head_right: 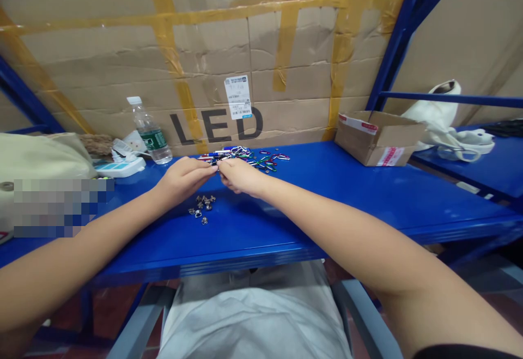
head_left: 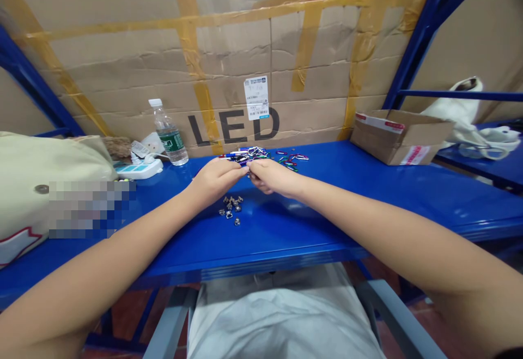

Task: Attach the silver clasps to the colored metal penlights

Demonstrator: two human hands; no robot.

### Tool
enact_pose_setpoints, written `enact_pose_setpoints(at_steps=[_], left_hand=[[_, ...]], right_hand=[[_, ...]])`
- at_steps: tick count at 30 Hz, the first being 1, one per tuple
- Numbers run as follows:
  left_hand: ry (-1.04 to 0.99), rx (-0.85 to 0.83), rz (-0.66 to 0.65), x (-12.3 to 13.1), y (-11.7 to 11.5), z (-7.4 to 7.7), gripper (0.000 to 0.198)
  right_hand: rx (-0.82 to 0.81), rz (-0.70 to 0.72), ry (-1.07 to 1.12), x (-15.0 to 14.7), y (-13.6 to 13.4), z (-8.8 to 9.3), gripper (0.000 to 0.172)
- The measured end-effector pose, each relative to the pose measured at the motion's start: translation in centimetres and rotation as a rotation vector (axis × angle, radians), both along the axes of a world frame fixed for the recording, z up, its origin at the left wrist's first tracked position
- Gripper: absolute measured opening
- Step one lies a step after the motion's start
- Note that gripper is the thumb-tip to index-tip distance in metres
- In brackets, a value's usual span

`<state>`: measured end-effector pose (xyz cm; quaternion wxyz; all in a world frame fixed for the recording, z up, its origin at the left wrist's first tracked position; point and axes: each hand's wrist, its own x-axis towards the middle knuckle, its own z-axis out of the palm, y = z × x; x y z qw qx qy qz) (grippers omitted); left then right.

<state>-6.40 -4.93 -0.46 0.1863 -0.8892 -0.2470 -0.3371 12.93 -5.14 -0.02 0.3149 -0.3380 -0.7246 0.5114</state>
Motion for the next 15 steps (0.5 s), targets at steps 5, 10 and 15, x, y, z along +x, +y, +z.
enact_pose_setpoints(at_steps=[5, 10, 15], left_hand=[[-0.053, -0.065, -0.001, 0.3, -0.3, 0.3, 0.020], [-0.336, -0.307, 0.084, 1.5, -1.1, 0.4, 0.025], [-0.390, -0.447, 0.044, 1.5, -1.2, 0.4, 0.030]], right_hand=[[-0.080, 0.081, 0.014, 0.4, -0.1, 0.5, 0.033], [0.597, -0.063, -0.148, 1.3, 0.7, 0.8, 0.036], [0.956, -0.050, -0.324, 1.8, 1.1, 0.6, 0.028]])
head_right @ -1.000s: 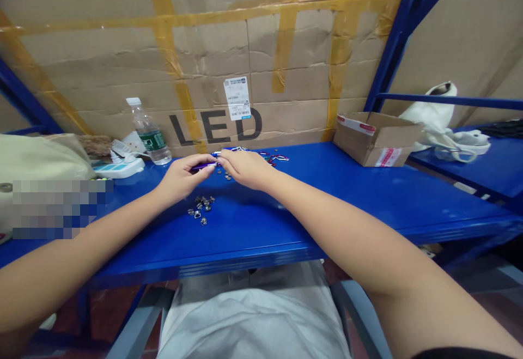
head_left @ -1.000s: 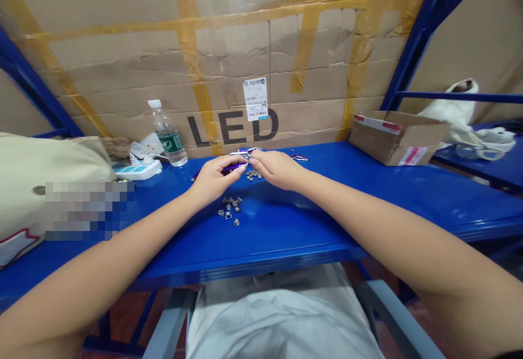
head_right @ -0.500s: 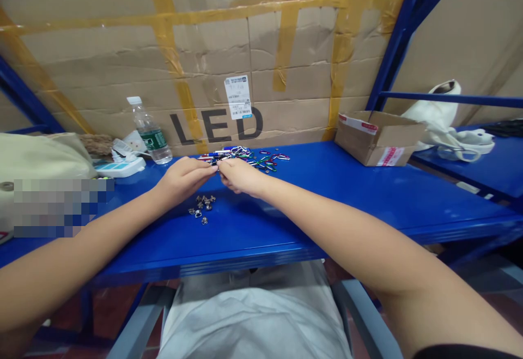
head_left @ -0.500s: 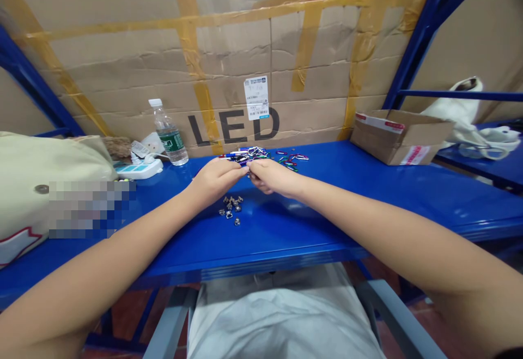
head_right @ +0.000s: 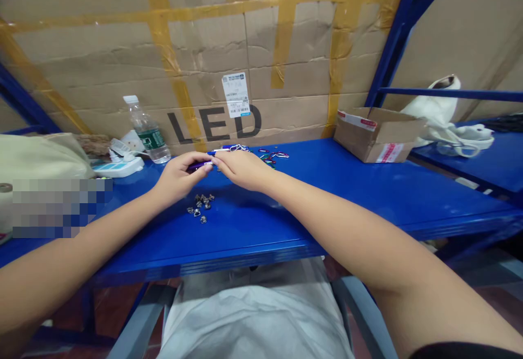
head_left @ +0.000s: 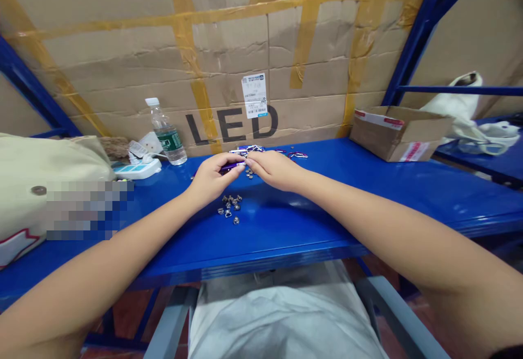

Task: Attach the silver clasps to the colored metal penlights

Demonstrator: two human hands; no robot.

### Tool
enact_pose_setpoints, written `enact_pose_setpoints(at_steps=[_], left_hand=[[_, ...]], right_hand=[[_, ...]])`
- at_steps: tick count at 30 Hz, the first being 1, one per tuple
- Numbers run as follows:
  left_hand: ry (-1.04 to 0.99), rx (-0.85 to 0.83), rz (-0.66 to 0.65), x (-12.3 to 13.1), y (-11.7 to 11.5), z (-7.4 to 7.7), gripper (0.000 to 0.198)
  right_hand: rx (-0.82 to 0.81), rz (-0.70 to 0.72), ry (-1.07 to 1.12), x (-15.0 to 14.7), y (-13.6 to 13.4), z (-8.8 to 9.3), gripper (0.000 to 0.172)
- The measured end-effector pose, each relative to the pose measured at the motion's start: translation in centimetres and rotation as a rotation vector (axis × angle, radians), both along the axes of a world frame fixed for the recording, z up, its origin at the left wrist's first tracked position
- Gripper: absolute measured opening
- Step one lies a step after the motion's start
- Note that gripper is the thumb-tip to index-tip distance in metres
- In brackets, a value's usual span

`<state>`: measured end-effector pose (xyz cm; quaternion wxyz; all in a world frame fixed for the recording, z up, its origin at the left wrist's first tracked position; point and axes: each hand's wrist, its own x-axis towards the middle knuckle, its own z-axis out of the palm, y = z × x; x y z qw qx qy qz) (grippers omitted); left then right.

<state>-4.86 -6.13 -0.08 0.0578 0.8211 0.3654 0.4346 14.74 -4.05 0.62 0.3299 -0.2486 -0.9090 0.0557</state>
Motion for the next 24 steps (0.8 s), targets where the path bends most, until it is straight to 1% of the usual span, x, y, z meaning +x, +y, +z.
enact_pose_setpoints(at_steps=[2, 5, 7, 9, 10, 12, 14, 16, 19, 21, 24], left_hand=[[0.029, 0.056, 0.001, -0.2, 0.0, -0.2, 0.028], [0.111, 0.213, -0.010, -0.6, 0.1, -0.4, 0.023], [0.158, 0.318, -0.033, -0.9, 0.1, -0.4, 0.020], [0.164, 0.377, -0.039, -0.9, 0.1, -0.3, 0.018], [0.149, 0.377, -0.028, -0.8, 0.0, -0.2, 0.017], [0.091, 0.308, 0.006, -0.5, -0.1, 0.1, 0.018], [0.014, 0.158, 0.024, -0.1, -0.2, 0.3, 0.022], [-0.058, -0.025, 0.006, 0.2, -0.2, 0.3, 0.028], [-0.135, -0.238, -0.039, 0.0, 0.1, 0.1, 0.037], [-0.159, -0.305, -0.062, -0.2, 0.4, -0.1, 0.039], [-0.159, -0.354, -0.089, -0.5, 0.7, -0.1, 0.037]], right_hand=[[-0.066, -0.012, 0.054, -0.3, -0.3, -0.2, 0.030], [-0.274, -0.002, 0.169, -1.1, -0.9, -0.6, 0.032], [-0.405, 0.040, 0.217, -1.6, -1.3, -0.8, 0.034], [-0.459, 0.093, 0.254, -1.8, -1.4, -0.8, 0.036], [-0.448, 0.107, 0.267, -1.8, -1.3, -0.8, 0.037], [-0.341, 0.083, 0.239, -1.4, -1.1, -0.4, 0.039], [-0.152, -0.010, 0.120, -0.6, -0.7, 0.1, 0.040], [0.047, -0.135, -0.036, 0.3, -0.4, 0.6, 0.035], [0.232, -0.227, -0.230, 1.3, 0.1, 1.1, 0.031], [0.317, -0.241, -0.349, 1.5, 0.3, 1.2, 0.029], [0.438, -0.253, -0.456, 1.4, 0.5, 1.2, 0.025]])
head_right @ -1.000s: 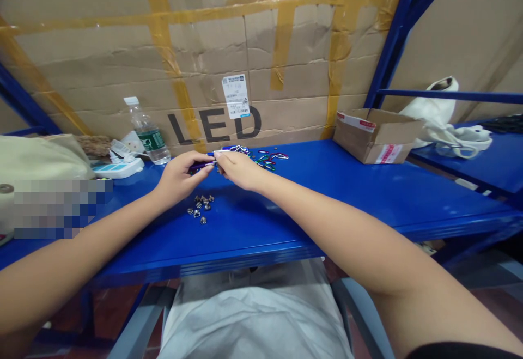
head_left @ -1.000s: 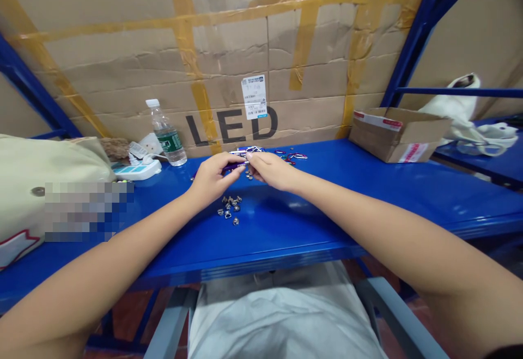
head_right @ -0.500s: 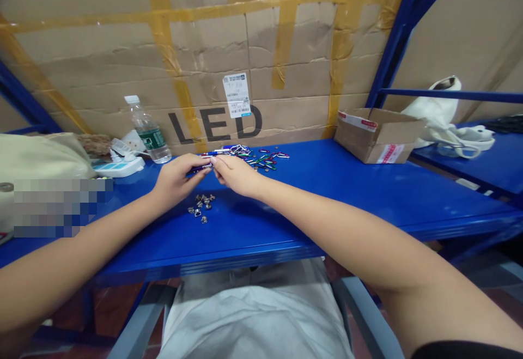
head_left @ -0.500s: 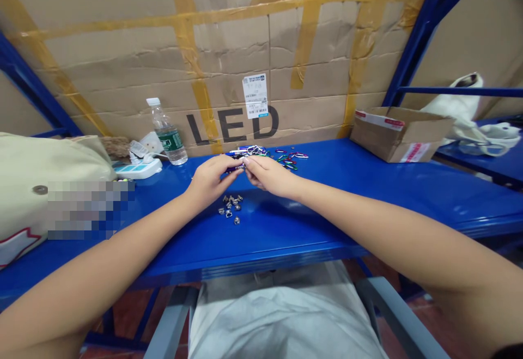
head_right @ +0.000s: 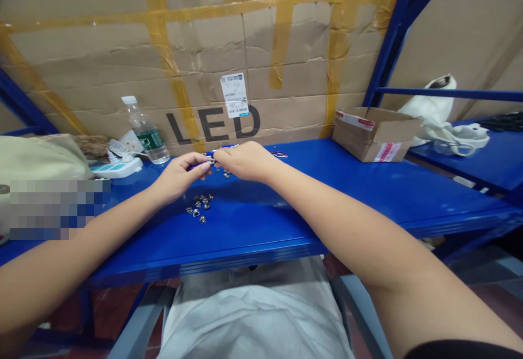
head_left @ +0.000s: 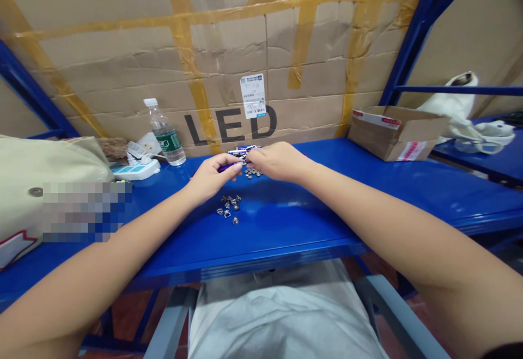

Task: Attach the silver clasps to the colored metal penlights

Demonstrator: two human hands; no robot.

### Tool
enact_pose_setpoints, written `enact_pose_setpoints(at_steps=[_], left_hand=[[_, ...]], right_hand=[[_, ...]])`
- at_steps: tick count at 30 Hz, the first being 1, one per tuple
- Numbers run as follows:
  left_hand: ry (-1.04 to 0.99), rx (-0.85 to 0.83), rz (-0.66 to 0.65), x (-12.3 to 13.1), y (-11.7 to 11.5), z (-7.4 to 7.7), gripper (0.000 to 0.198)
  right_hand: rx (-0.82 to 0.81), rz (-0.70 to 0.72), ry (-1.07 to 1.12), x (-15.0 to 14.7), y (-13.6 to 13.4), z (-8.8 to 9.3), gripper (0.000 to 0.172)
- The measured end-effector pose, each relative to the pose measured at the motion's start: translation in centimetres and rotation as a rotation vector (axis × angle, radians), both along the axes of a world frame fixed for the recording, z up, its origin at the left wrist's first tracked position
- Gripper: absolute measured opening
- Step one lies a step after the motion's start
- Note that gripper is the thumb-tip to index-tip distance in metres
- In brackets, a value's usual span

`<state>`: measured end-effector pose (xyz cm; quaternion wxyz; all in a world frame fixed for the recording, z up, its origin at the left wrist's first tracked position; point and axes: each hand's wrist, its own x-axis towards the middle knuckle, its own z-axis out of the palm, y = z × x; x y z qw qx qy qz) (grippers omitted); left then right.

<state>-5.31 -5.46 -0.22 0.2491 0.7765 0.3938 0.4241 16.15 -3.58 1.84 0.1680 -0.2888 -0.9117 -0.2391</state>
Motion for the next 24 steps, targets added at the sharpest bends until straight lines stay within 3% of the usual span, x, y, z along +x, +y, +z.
enact_pose_setpoints(at_steps=[4, 9, 12, 16, 19, 21, 22, 24], left_hand=[[0.039, -0.038, -0.021, -0.1, 0.0, 0.1, 0.038], [0.114, -0.028, -0.027, -0.2, -0.1, -0.4, 0.040], [0.156, 0.062, 0.008, -0.3, -0.1, -0.6, 0.037], [0.267, 0.331, 0.030, -0.6, -0.2, -0.5, 0.027], [0.366, 0.467, -0.009, -0.9, -0.3, -0.3, 0.023], [0.368, 0.474, -0.001, -0.9, -0.3, -0.2, 0.023], [0.335, 0.447, 0.017, -0.8, -0.2, -0.1, 0.024], [0.227, 0.333, 0.057, -0.5, -0.2, -0.1, 0.029]], right_hand=[[0.032, -0.008, -0.094, -0.3, -0.3, 0.0, 0.022], [-0.168, 0.033, -0.026, -0.6, -0.4, -0.8, 0.020], [-0.365, 0.140, 0.190, -1.0, -0.2, -1.6, 0.023], [-0.742, 0.220, 0.497, -1.6, -0.3, -2.2, 0.023], [-1.109, 0.219, 0.605, -2.0, -0.5, -2.4, 0.021], [-1.251, 0.231, 0.612, -2.1, -0.5, -2.3, 0.020], [-1.251, 0.243, 0.603, -2.0, -0.4, -2.2, 0.021], [-1.066, 0.259, 0.559, -1.7, -0.2, -1.8, 0.025]])
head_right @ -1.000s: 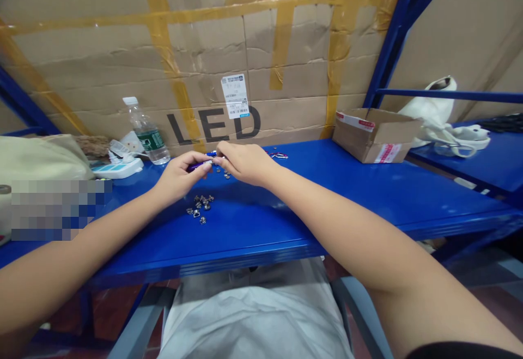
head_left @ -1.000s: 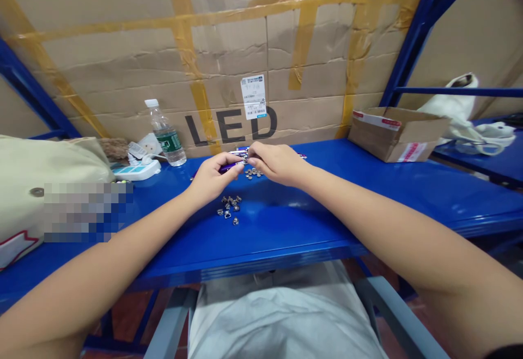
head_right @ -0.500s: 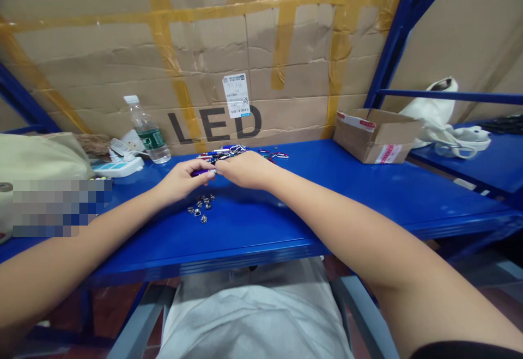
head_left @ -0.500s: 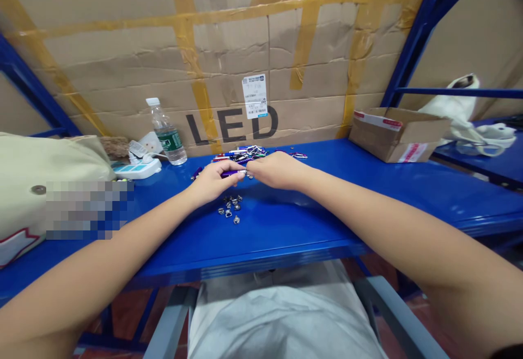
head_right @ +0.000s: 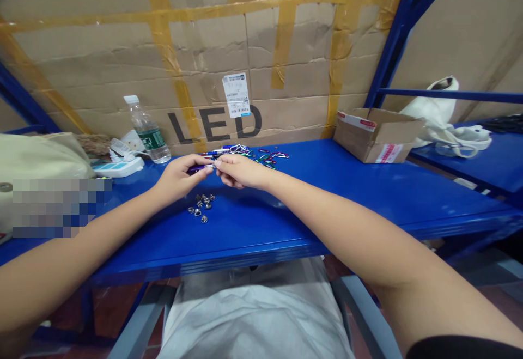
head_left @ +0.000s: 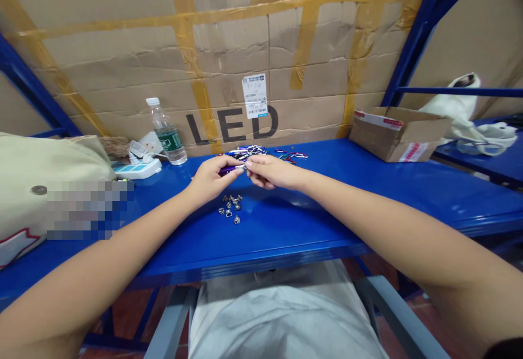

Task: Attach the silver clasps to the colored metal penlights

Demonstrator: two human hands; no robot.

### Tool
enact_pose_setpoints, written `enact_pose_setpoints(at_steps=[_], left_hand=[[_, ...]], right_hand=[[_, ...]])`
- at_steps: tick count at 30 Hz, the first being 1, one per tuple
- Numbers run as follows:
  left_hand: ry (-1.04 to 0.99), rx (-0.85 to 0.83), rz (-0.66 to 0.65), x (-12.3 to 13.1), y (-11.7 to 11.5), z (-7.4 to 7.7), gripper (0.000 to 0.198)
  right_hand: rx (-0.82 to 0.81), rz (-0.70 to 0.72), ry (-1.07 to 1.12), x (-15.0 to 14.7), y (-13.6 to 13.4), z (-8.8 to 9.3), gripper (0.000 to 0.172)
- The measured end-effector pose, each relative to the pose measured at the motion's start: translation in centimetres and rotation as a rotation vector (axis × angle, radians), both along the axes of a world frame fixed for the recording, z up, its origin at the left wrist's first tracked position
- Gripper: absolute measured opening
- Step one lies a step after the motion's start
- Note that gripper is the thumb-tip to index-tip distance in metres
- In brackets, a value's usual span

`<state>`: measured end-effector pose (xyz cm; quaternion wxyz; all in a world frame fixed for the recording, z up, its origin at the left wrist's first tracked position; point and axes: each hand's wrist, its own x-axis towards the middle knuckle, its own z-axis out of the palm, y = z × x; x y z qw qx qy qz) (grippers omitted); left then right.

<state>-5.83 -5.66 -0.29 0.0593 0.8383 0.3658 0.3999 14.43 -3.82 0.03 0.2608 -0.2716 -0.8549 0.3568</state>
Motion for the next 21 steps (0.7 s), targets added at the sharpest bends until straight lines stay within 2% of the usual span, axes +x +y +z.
enact_pose_setpoints(at_steps=[4, 5, 7, 10, 15, 18, 21], left_hand=[[-0.157, -0.280, -0.047, 0.5, 0.3, -0.3, 0.037], [-0.172, -0.321, -0.067, 0.6, 0.4, -0.5, 0.037], [-0.189, -0.368, -0.093, 0.6, 0.4, -0.7, 0.037], [-0.198, -0.395, -0.102, 0.7, 0.3, -0.9, 0.037], [-0.201, -0.377, -0.094, 0.9, 0.0, -0.8, 0.038], [-0.167, -0.313, -0.074, 0.9, 0.0, -0.7, 0.036], [-0.133, -0.232, -0.047, 0.8, 0.0, -0.8, 0.032]], right_hand=[[0.633, -0.157, -0.250, 0.9, 0.1, 0.9, 0.025], [0.720, -0.184, -0.339, 1.1, 0.1, 1.1, 0.024], [0.787, -0.216, -0.473, 1.2, 0.0, 1.2, 0.023], [0.812, -0.231, -0.507, 0.9, 0.1, 0.8, 0.024], [0.762, -0.248, -0.372, 0.4, 0.8, -0.3, 0.030], [0.641, -0.207, -0.209, 0.1, 1.0, -0.8, 0.034], [0.392, -0.185, -0.013, -0.4, 0.6, -1.0, 0.035]])
